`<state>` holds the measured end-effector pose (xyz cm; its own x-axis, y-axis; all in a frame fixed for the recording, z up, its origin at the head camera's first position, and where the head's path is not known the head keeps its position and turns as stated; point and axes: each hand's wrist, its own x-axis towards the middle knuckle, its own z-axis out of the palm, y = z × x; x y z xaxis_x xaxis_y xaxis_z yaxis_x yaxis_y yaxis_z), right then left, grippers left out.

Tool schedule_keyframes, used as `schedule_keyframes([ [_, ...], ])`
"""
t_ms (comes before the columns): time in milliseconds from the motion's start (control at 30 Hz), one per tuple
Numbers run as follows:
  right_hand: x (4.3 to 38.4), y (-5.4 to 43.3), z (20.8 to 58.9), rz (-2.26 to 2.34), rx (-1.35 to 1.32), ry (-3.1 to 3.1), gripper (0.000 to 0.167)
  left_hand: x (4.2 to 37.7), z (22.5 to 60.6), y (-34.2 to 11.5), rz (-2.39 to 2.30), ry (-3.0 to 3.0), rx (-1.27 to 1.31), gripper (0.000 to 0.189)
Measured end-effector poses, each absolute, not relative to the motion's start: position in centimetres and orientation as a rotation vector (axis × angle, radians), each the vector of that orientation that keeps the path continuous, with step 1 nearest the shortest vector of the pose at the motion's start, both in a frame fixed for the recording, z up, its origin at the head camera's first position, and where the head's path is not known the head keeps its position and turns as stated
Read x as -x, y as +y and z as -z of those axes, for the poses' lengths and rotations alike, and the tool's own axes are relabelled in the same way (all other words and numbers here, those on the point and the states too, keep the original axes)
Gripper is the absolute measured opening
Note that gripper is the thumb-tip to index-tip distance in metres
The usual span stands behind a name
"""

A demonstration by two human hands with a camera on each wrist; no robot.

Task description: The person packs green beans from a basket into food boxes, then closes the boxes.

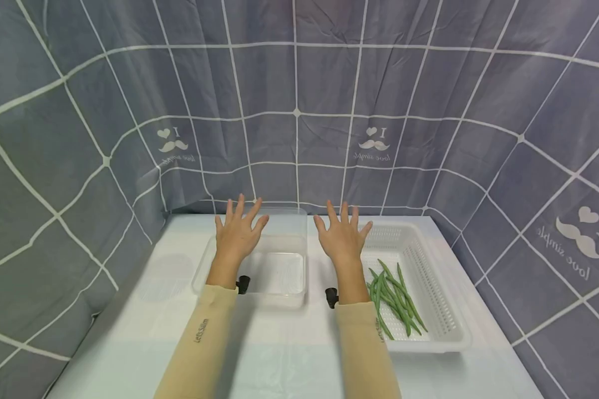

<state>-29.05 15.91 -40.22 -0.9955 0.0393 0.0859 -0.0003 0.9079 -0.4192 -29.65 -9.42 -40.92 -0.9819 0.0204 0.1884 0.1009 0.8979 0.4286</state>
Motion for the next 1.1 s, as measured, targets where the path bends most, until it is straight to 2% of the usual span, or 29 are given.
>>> schedule_keyframes([
  [500, 28.4, 19.1, 40.0, -0.649, 0.052, -2.979, 0.074, 28.9, 40.2, -13.8, 0.744, -2.844, 0.003, 0.066],
  [1100, 27.4, 25.3, 41.1, -0.643, 0.104, -3.037, 0.077, 27.5, 41.4, -18.7, 0.870, -2.873, -0.028, 0.067],
])
